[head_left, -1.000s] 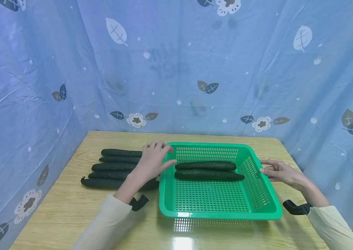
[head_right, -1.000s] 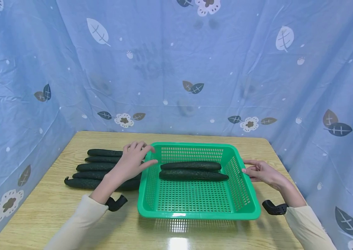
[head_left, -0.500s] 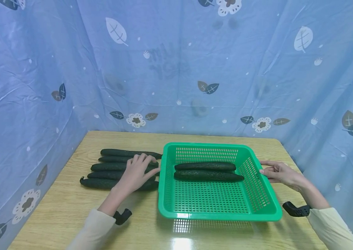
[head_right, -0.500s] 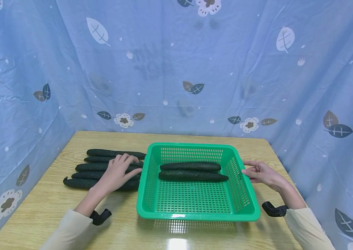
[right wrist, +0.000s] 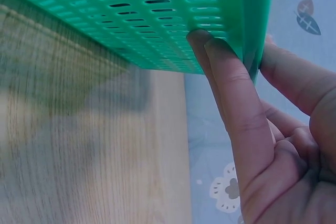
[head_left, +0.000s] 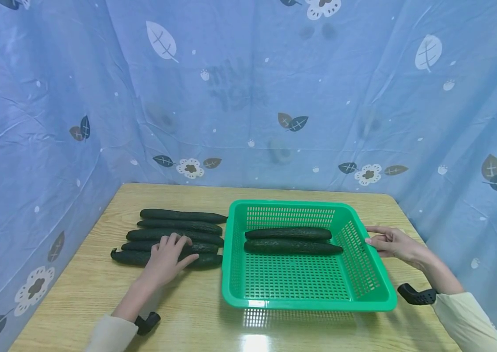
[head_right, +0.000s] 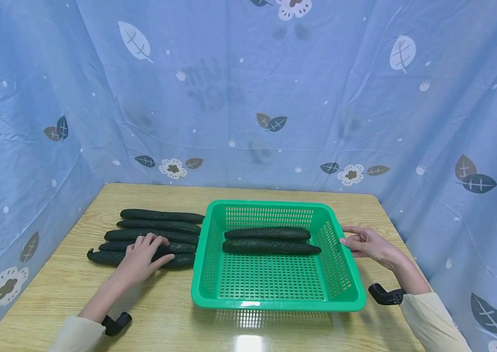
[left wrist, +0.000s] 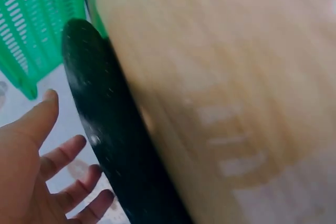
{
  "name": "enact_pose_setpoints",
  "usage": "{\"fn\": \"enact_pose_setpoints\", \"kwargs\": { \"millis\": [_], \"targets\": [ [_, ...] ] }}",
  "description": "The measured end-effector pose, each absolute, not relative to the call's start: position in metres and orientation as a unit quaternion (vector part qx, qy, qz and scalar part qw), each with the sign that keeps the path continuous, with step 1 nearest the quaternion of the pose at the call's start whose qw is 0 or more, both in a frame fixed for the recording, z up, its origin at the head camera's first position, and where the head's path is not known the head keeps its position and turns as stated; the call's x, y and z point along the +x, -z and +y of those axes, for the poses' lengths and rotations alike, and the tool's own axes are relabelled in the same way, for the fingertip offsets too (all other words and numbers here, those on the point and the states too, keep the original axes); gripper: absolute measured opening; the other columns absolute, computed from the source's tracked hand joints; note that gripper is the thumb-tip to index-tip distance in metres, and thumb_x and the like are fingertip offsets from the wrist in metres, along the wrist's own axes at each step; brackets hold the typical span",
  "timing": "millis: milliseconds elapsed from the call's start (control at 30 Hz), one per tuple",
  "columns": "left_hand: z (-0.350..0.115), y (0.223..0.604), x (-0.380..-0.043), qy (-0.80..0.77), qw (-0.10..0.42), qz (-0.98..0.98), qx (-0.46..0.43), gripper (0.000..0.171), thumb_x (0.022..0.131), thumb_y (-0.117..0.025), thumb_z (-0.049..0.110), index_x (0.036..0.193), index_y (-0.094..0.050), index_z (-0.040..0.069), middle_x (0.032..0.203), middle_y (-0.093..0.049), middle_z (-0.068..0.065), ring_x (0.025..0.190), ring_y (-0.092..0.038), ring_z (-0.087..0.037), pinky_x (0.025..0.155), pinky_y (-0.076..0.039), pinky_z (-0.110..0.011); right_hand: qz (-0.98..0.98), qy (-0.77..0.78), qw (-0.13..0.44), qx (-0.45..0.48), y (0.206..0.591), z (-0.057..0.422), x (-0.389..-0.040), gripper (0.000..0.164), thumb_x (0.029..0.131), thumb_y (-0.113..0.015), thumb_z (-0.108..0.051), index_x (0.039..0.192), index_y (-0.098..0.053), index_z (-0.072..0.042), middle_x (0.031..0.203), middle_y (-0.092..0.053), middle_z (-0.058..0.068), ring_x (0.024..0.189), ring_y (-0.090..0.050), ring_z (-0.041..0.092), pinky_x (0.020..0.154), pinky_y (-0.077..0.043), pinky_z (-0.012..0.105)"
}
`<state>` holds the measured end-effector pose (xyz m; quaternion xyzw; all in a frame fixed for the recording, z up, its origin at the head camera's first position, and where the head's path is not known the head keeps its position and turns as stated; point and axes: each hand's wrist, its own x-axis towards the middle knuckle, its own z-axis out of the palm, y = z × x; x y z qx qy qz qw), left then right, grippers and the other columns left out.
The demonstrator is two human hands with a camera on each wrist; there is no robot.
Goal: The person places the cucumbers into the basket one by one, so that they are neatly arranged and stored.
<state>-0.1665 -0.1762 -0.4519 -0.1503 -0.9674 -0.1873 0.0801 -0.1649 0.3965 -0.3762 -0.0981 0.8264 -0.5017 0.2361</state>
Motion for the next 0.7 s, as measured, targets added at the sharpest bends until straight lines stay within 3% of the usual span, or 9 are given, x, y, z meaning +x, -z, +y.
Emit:
{"fn": "enact_pose_setpoints", "kwargs": {
  "millis": [500, 700],
  "targets": [
    [-0.213, 0.466, -0.153, 0.163, 0.055, -0.974, -0.149, 0.047, 0.079, -0.064, 0.055, 0.113, -0.055, 0.024, 0.113, -0.048, -0.005, 0.109, -0.040, -0.033, 0.088, -0.025, -0.060, 0.821, 0.510, 0.234, -0.104, 0.377, 0.396, -0.164, 0.069, 0.099, -0.046, -0.018, 0.142, -0.004, 0.015, 0.106, -0.065, 0.009, 0.094, -0.065, 0.015, 0.083, -0.052, 0.030],
    [-0.215, 0.474, -0.157, 0.121, 0.076, -0.975, -0.172, 0.046, 0.078, -0.069, 0.048, 0.112, -0.052, 0.023, 0.110, -0.045, -0.005, 0.107, -0.040, -0.034, 0.086, -0.029, -0.060, 0.819, 0.512, 0.236, -0.107, 0.377, 0.396, -0.163, 0.069, 0.099, -0.046, -0.018, 0.141, -0.003, 0.016, 0.107, -0.065, 0.009, 0.095, -0.066, 0.015, 0.083, -0.052, 0.031]
  ]
}}
